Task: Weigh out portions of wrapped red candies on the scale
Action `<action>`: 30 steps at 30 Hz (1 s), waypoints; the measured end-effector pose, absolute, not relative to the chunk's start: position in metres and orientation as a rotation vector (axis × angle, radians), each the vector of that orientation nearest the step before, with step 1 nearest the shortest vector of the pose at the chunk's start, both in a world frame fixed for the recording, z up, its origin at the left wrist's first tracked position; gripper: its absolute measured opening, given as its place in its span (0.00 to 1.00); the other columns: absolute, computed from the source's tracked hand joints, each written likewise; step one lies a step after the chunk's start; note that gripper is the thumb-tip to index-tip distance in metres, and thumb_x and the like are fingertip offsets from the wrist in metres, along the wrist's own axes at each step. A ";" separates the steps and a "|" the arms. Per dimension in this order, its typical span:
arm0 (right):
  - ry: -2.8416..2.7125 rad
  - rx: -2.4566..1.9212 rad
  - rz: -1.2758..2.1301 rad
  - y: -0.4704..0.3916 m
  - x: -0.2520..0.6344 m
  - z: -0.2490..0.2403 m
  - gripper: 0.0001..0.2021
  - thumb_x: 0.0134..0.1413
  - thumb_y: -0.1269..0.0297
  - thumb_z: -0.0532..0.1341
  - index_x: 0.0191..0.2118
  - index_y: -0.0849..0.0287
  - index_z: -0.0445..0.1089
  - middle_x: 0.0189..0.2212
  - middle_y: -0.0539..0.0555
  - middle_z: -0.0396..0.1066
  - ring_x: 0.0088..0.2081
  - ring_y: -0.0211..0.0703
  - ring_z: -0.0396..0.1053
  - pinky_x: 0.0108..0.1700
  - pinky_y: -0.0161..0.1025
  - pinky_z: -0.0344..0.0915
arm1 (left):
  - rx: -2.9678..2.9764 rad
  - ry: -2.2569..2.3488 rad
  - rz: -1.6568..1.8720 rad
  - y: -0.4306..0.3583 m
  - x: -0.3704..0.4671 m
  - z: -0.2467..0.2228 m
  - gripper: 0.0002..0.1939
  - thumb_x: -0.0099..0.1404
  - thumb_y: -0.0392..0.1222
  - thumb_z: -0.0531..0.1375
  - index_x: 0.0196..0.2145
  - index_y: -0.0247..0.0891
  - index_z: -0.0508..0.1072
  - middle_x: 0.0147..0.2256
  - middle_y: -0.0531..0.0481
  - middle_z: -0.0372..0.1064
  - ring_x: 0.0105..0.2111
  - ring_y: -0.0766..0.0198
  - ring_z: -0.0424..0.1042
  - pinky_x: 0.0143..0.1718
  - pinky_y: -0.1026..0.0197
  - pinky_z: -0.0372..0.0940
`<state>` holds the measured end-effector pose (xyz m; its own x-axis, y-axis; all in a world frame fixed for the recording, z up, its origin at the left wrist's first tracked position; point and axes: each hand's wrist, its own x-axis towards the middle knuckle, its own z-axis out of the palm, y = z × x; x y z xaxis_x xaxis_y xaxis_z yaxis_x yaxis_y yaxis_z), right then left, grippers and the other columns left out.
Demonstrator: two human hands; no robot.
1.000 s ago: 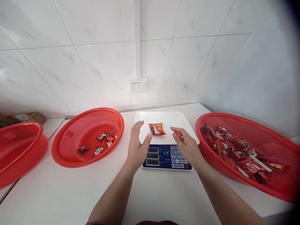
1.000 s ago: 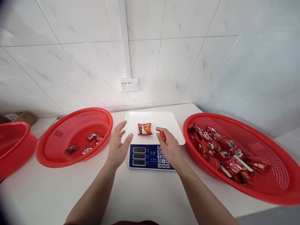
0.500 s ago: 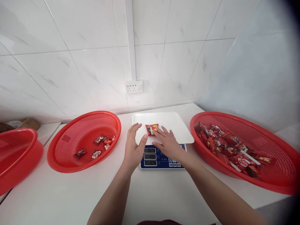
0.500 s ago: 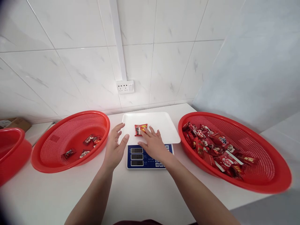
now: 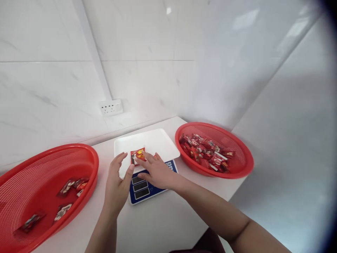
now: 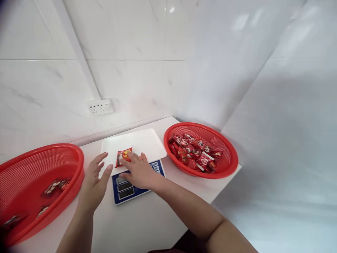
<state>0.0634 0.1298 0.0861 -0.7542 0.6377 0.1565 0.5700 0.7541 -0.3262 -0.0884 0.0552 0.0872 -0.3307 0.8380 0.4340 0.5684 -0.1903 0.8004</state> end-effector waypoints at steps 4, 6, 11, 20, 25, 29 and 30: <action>-2.499 -1.134 0.328 0.168 0.123 0.114 0.27 0.61 0.51 0.48 0.63 0.54 0.52 0.65 0.57 0.44 0.65 0.49 0.41 0.63 0.54 0.40 | 1.538 1.868 1.471 0.053 -0.086 0.090 0.21 0.64 0.52 0.54 0.53 0.47 0.61 0.57 0.46 0.56 0.55 0.51 0.60 0.53 0.46 0.58; -2.371 -1.294 0.313 0.200 0.161 0.118 0.25 0.61 0.54 0.49 0.62 0.55 0.54 0.64 0.55 0.47 0.64 0.47 0.44 0.63 0.48 0.44 | 1.508 1.881 1.444 0.052 -0.084 0.093 0.21 0.63 0.53 0.53 0.53 0.47 0.61 0.58 0.46 0.55 0.55 0.50 0.59 0.52 0.45 0.59; -2.316 -1.673 0.469 0.265 0.225 0.095 0.28 0.57 0.55 0.54 0.62 0.58 0.54 0.60 0.60 0.56 0.60 0.55 0.55 0.58 0.50 0.53 | 1.527 1.873 1.426 0.051 -0.079 0.096 0.21 0.63 0.53 0.54 0.53 0.47 0.62 0.57 0.45 0.56 0.56 0.49 0.59 0.52 0.46 0.60; -2.543 -1.614 0.678 0.280 0.232 0.073 0.23 0.54 0.57 0.56 0.56 0.55 0.64 0.56 0.56 0.64 0.55 0.51 0.62 0.56 0.44 0.58 | 1.518 1.881 1.412 0.049 -0.078 0.097 0.23 0.63 0.53 0.54 0.54 0.46 0.62 0.57 0.43 0.57 0.55 0.48 0.59 0.48 0.47 0.63; -2.701 -1.694 0.812 0.283 0.264 0.092 0.15 0.48 0.60 0.59 0.42 0.55 0.74 0.42 0.54 0.73 0.43 0.50 0.70 0.45 0.41 0.65 | 1.474 1.905 1.391 0.050 -0.080 0.097 0.23 0.63 0.54 0.54 0.53 0.47 0.61 0.58 0.43 0.55 0.56 0.47 0.59 0.47 0.47 0.64; -2.786 -1.839 0.867 0.287 0.284 0.103 0.09 0.41 0.61 0.61 0.27 0.60 0.75 0.22 0.53 0.72 0.29 0.47 0.69 0.30 0.39 0.64 | 1.458 1.922 1.369 0.051 -0.084 0.095 0.23 0.63 0.54 0.54 0.54 0.48 0.60 0.59 0.45 0.55 0.56 0.47 0.59 0.45 0.48 0.65; -2.802 -1.864 0.862 0.288 0.285 0.104 0.07 0.39 0.62 0.63 0.24 0.61 0.74 0.20 0.52 0.70 0.27 0.47 0.69 0.29 0.39 0.63 | 1.453 1.926 1.363 0.051 -0.085 0.095 0.23 0.63 0.54 0.54 0.54 0.48 0.60 0.59 0.45 0.54 0.56 0.47 0.59 0.44 0.48 0.66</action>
